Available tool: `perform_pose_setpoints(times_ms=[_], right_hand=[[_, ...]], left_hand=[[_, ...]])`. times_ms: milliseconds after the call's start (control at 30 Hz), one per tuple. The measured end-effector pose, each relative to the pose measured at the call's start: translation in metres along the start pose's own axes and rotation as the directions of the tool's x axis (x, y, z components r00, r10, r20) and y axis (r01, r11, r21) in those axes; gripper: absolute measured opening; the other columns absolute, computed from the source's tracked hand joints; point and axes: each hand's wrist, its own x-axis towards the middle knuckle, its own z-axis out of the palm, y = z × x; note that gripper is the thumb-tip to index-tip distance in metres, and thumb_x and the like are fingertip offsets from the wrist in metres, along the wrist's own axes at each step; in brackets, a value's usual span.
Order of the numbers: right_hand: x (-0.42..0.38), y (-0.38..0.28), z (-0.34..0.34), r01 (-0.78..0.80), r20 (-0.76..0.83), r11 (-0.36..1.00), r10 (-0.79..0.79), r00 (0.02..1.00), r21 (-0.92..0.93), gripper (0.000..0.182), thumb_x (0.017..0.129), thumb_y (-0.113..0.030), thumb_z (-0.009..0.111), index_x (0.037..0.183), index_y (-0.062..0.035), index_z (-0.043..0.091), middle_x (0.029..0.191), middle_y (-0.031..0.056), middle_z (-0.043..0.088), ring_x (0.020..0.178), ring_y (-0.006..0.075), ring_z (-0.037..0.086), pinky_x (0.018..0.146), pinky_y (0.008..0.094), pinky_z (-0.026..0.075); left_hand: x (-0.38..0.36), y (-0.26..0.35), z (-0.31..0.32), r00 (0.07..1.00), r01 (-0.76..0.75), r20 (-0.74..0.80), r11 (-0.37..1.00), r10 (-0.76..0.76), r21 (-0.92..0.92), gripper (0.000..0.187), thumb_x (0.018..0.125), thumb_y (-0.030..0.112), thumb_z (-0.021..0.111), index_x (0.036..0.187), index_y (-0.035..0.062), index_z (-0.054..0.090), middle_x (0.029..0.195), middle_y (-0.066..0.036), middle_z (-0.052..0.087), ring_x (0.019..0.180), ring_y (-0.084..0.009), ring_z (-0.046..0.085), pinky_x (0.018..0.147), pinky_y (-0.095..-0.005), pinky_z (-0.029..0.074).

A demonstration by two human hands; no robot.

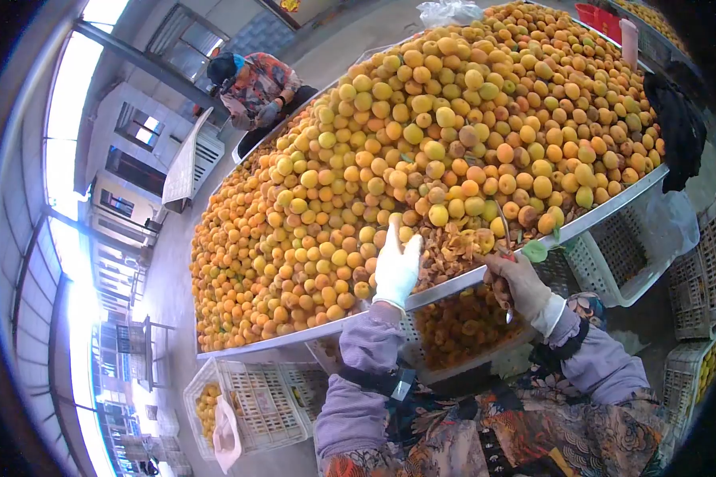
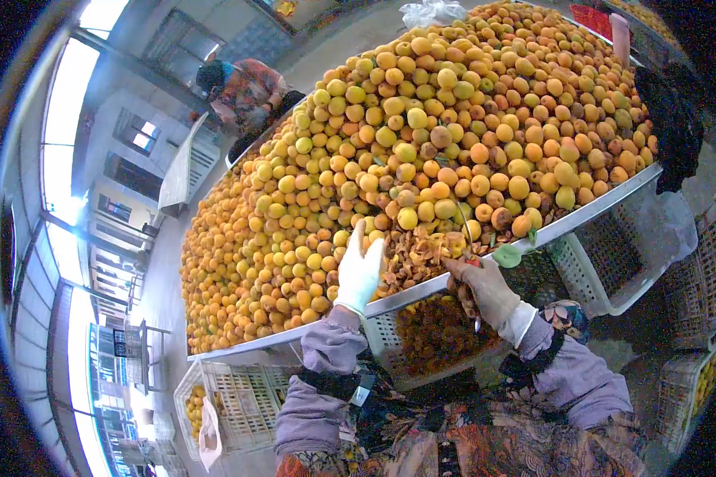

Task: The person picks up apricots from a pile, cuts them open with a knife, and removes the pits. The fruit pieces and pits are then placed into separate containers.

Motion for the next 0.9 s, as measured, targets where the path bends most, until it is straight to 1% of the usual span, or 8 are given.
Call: perform_pose_setpoints(times_ms=[67,133,267,333,467,567,767,900], right_hand=[[-0.004,-0.003,0.0,-0.033,0.01,0.999,0.033,0.999,0.004,0.032,0.086,-0.031,0.059,0.068,-0.0055,0.055,0.052,-0.0005,0.047,0.034,0.0095,0.037,0.03,0.0239,0.028],[-0.006,-0.006,-0.001,-0.067,0.02,0.998,0.066,0.998,0.008,0.032,0.086,-0.031,0.059,0.068,-0.0058,0.055,0.052,-0.0008,0.047,0.034,0.0093,0.038,0.031,0.0236,0.028],[-0.011,-0.011,0.008,-0.026,0.007,0.999,0.026,1.0,0.044,0.028,0.086,-0.031,0.058,0.07,-0.0086,0.052,0.052,-0.0017,0.045,0.035,0.0081,0.035,0.031,0.0227,0.027],[-0.01,-0.008,0.009,0.008,-0.015,0.999,-0.008,1.0,0.039,0.026,0.086,-0.031,0.057,0.072,-0.0107,0.049,0.052,-0.0021,0.044,0.035,0.0072,0.033,0.031,0.0223,0.026],[-0.007,0.0,0.0,-0.007,0.065,0.999,0.005,0.998,0.032,0.028,0.088,-0.029,0.057,0.073,-0.0061,0.053,0.057,0.0008,0.05,0.032,0.0094,0.036,0.03,0.0228,0.029],[-0.008,-0.001,0.007,-0.019,0.072,1.0,0.018,0.997,0.013,0.029,0.088,-0.029,0.057,0.071,-0.0056,0.053,0.053,0.0008,0.047,0.032,0.0096,0.036,0.03,0.0234,0.029],[-0.004,0.001,0.008,-0.062,0.057,0.998,0.063,0.996,-0.019,0.03,0.088,-0.029,0.057,0.07,-0.005,0.054,0.046,-0.0002,0.041,0.032,0.0102,0.037,0.031,0.0238,0.029],[0.001,0.006,0.007,-0.054,0.062,0.998,0.055,0.997,-0.012,0.029,0.087,-0.028,0.057,0.07,-0.0052,0.054,0.047,-0.0004,0.041,0.033,0.0101,0.037,0.031,0.0236,0.03]], left_hand=[[0.006,-0.018,0.0,0.983,-0.178,-0.064,0.972,0.17,-0.156,0.025,0.087,0.017,0.052,0.105,0.0008,0.059,0.084,-0.011,0.063,0.078,-0.0206,0.059,0.073,-0.0306,0.046],[-0.012,-0.005,-0.008,0.991,-0.129,-0.054,0.973,0.121,-0.19,0.019,0.087,0.016,0.051,0.095,0.0015,0.061,0.084,-0.011,0.063,0.077,-0.024,0.06,0.072,-0.0318,0.047],[-0.069,0.002,-0.004,0.951,-0.28,0.122,0.959,0.283,-0.041,0.018,0.084,0.015,0.055,0.095,0.0014,0.06,0.082,-0.012,0.062,0.078,-0.0261,0.061,0.071,-0.0319,0.048],[-0.089,-0.006,-0.005,0.943,-0.247,0.237,0.969,0.231,0.035,0.021,0.08,0.019,0.063,0.096,0.0053,0.062,0.09,-0.014,0.062,0.085,-0.0292,0.06,0.077,-0.0325,0.048],[-0.073,-0.025,-0.034,0.914,-0.384,-0.043,0.895,0.403,0.228,0.023,0.074,0.021,0.068,0.093,0.008,0.063,0.088,-0.012,0.061,0.081,-0.0289,0.059,0.073,-0.0358,0.048],[-0.032,-0.096,-0.053,0.949,-0.189,-0.191,0.937,0.251,0.293,0.02,0.078,0.017,0.062,0.097,0.0092,0.061,0.087,-0.012,0.061,0.081,-0.0278,0.059,0.073,-0.037,0.048],[0.008,-0.161,-0.055,0.991,-0.124,0.066,0.665,0.112,0.736,0.042,0.075,0.033,0.059,0.112,0.0131,0.053,0.094,-0.012,0.06,0.087,-0.0306,0.057,0.073,-0.0424,0.046],[0.023,-0.152,-0.053,0.996,-0.041,0.082,0.677,-0.029,0.735,0.051,0.071,0.036,0.062,0.115,0.012,0.05,0.094,-0.012,0.06,0.09,-0.0312,0.056,0.077,-0.0432,0.045]])
